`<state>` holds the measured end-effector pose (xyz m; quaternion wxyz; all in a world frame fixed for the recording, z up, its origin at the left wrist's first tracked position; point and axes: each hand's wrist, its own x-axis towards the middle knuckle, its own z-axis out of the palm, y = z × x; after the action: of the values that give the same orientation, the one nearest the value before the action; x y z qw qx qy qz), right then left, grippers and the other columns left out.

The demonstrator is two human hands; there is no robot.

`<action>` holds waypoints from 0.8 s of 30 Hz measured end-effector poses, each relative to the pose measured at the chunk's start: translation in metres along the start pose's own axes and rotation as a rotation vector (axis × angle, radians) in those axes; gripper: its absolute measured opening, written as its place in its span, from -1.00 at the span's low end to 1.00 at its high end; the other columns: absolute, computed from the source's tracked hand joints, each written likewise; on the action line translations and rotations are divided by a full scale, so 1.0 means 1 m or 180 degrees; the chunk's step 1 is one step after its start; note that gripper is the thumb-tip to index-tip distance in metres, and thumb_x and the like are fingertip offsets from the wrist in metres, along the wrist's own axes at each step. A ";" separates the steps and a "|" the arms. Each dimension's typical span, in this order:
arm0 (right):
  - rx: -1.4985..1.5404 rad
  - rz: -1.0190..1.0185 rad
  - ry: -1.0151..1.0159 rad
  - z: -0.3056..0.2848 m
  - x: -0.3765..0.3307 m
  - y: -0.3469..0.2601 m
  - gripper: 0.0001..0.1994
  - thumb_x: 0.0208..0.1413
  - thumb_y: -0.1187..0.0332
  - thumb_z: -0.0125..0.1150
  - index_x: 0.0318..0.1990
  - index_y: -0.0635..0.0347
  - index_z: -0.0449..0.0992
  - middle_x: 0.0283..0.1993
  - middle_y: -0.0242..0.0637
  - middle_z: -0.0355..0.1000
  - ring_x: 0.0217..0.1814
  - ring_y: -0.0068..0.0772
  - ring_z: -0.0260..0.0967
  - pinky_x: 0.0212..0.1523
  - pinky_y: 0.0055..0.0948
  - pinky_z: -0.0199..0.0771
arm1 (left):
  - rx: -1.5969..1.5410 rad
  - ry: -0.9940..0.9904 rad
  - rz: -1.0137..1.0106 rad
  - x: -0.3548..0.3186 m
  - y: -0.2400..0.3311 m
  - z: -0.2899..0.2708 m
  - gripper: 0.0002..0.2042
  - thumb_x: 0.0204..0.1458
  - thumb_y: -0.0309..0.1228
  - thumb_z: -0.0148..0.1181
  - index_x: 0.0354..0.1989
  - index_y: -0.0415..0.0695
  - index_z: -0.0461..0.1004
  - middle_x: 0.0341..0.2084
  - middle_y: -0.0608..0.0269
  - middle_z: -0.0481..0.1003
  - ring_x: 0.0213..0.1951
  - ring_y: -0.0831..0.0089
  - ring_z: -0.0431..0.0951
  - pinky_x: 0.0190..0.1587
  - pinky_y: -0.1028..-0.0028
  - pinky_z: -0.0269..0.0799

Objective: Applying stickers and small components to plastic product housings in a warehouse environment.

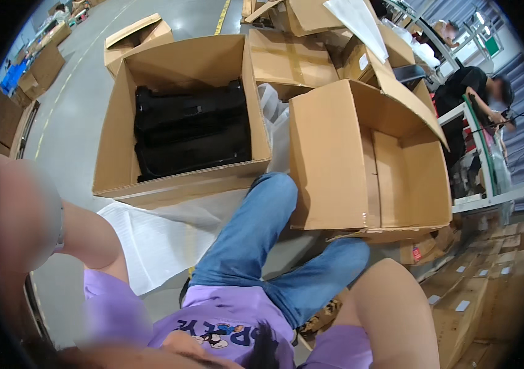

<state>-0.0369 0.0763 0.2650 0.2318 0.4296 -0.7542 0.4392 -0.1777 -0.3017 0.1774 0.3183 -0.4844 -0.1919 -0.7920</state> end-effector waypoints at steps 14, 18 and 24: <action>0.0141 0.0022 0.0985 0.059 -0.075 0.020 -0.78 0.07 0.06 0.09 -0.37 -0.05 0.50 -0.54 -0.50 0.34 -0.52 -0.56 0.31 -0.43 -0.54 0.23 | -0.0203 -0.0039 -0.0714 -0.006 -0.022 -0.009 -0.75 0.08 -0.31 -0.03 -0.63 -0.05 0.32 -0.77 0.43 0.09 -0.74 0.59 0.07 -0.67 0.50 -0.07; 0.0046 -0.0096 0.1283 0.062 -0.087 0.015 -0.77 0.06 0.05 0.09 -0.37 -0.05 0.50 -0.55 -0.51 0.33 -0.53 -0.57 0.29 -0.44 -0.55 0.21 | -0.0360 -0.0136 -0.0809 0.001 -0.023 0.012 -0.75 0.09 -0.31 -0.04 -0.64 -0.04 0.31 -0.77 0.43 0.08 -0.75 0.58 0.06 -0.67 0.50 -0.07; -0.0108 -0.0129 0.1500 0.059 -0.097 -0.004 -0.77 0.04 0.03 0.10 -0.37 -0.06 0.51 -0.56 -0.52 0.31 -0.54 -0.58 0.27 -0.46 -0.56 0.19 | -0.0586 -0.0012 -0.0909 -0.002 -0.016 0.038 -0.73 0.09 -0.32 -0.07 -0.66 -0.04 0.30 -0.77 0.43 0.07 -0.76 0.58 0.06 -0.68 0.51 -0.08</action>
<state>0.0189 0.0679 0.1662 0.4174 0.3263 -0.6777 0.5100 -0.1628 -0.2662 0.1929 0.1564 -0.4808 -0.1860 -0.8425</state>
